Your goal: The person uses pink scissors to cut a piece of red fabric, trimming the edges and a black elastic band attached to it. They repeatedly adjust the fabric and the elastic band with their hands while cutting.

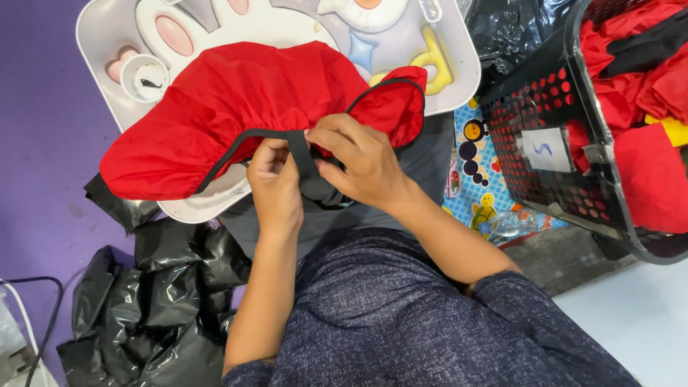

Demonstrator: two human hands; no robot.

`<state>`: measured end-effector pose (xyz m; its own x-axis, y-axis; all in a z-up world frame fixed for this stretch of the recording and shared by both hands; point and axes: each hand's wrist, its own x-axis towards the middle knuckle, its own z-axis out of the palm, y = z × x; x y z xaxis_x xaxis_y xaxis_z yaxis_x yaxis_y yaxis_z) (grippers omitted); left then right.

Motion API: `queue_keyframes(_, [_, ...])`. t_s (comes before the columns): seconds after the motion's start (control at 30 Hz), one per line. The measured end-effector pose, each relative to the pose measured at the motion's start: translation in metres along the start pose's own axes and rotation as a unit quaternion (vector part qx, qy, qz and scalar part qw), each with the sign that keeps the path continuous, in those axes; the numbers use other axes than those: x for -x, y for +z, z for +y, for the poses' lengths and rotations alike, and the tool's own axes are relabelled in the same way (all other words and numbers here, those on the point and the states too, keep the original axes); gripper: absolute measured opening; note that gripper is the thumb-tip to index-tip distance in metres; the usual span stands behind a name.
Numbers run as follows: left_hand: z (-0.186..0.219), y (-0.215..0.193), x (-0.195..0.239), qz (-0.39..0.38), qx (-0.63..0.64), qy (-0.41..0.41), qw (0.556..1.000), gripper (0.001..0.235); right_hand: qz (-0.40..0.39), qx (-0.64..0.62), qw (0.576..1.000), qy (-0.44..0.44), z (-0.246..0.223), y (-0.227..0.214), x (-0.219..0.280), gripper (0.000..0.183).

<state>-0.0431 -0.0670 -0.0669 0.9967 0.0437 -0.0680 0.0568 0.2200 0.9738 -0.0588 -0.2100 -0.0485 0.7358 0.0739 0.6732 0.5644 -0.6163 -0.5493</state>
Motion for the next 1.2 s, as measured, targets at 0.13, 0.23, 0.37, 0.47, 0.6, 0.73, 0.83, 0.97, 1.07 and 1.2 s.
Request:
queue_keyframes(0.13, [0.0, -0.009, -0.002, -0.031, -0.054, 0.068, 0.996, 0.008, -0.019, -0.048, 0.999, -0.01, -0.005, -0.006, -0.003, 0.028])
queue_keyframes(0.23, [0.0, -0.01, 0.001, -0.05, -0.037, 0.063, 0.996, 0.012, -0.019, -0.034, 0.999, -0.035, -0.004, -0.004, 0.0, 0.022])
queue_keyframes(0.37, [-0.002, -0.011, 0.005, -0.052, -0.03, 0.015, 0.998, 0.006, 0.046, -0.237, 0.951, 0.191, -0.005, 0.004, 0.005, 0.012])
queue_keyframes(0.47, [0.005, -0.008, 0.01, -0.057, 0.0, -0.01, 0.998, 0.009, 0.088, -0.384, 0.86, 0.325, 0.003, 0.009, 0.006, 0.015])
queue_keyframes(0.6, [0.009, -0.006, 0.013, -0.068, 0.042, -0.043, 0.996, 0.014, 0.102, -0.453, 0.78, 0.42, 0.008, 0.012, 0.006, 0.014])
queue_keyframes(0.73, [0.011, -0.007, 0.012, -0.079, 0.077, -0.057, 0.992, 0.017, 0.104, -0.466, 0.755, 0.449, 0.006, 0.011, 0.003, 0.013])
queue_keyframes(0.83, [0.011, -0.008, 0.011, -0.083, 0.099, -0.066, 0.989, 0.017, 0.103, -0.471, 0.752, 0.45, 0.0, 0.008, 0.0, 0.011])
queue_keyframes(0.97, [0.008, -0.009, 0.009, -0.072, 0.117, -0.07, 0.988, 0.018, 0.123, -0.452, 0.794, 0.387, -0.002, 0.012, 0.003, 0.014])
queue_keyframes(1.07, [0.013, -0.007, 0.007, -0.07, 0.125, -0.056, 0.988, 0.015, 0.143, -0.428, 0.822, 0.348, -0.003, 0.018, 0.006, 0.014])
queue_keyframes(1.2, [0.033, 0.004, 0.005, -0.094, 0.146, -0.03, 0.984, 0.009, 0.135, -0.395, 0.849, 0.325, -0.002, 0.018, 0.01, 0.017])
